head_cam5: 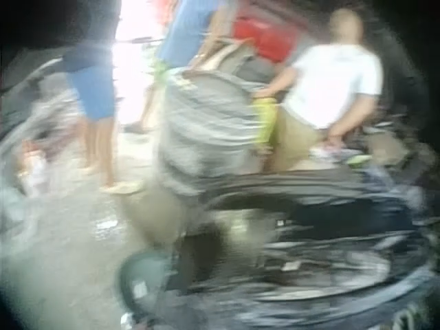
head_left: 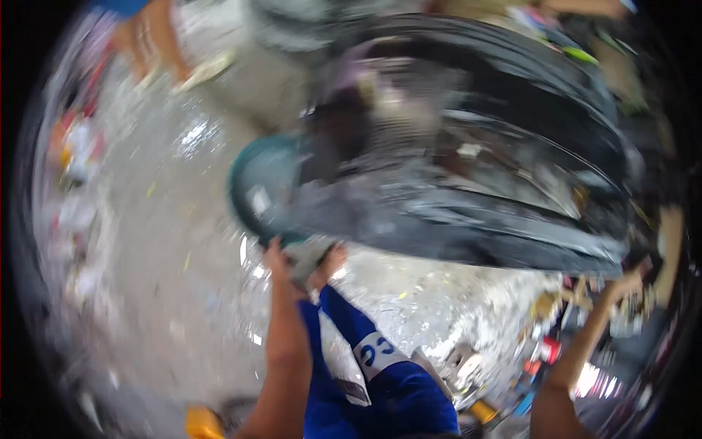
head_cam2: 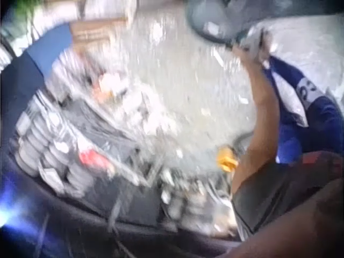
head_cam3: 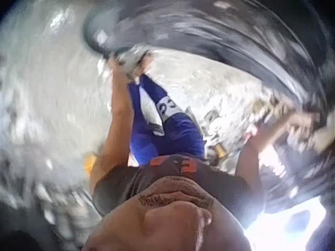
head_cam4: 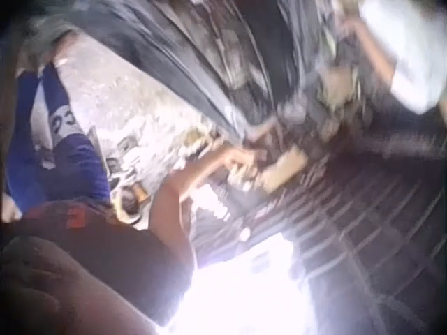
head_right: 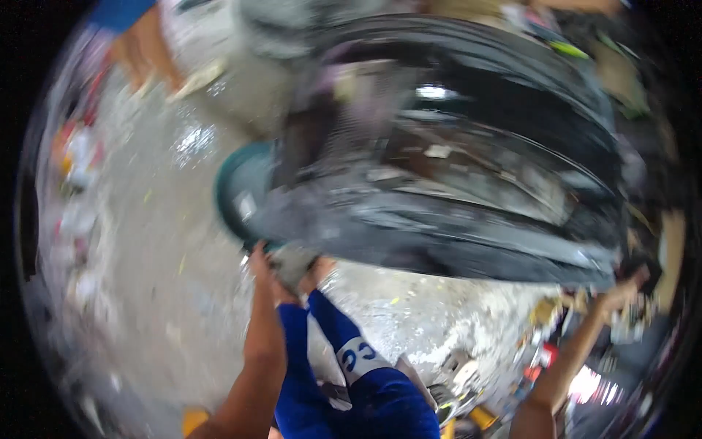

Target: Sanding and preparing a car bumper for repair or painting.

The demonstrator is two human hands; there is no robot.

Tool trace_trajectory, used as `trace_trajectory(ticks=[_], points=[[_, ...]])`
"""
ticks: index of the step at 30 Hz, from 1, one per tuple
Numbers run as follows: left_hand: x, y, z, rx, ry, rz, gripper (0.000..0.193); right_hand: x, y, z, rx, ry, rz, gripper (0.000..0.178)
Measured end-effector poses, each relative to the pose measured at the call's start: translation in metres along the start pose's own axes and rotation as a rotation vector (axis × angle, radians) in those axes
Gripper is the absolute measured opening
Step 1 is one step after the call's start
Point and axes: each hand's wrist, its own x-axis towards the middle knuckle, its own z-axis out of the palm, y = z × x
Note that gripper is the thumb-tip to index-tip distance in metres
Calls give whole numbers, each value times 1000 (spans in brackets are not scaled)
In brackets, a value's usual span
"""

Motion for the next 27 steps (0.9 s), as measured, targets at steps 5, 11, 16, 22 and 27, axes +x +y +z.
trace_trajectory(ticks=[5,11,16,22,27], points=[[-7,-4,-88,-126,-101,-116,23,-21,-71,27,1046,295,577,67],[-48,7,-80,248,-33,-180,36,-15,-87,-49,1323,-133,825,45],[-110,78,-120,978,-129,14,35,-13,-123,-75,1663,-300,802,56],[-305,98,14,1314,-424,394,31,-1,-79,-60,1824,-651,657,46],[-479,52,157,1276,-602,695,28,11,-59,-42,1989,-698,529,44]])
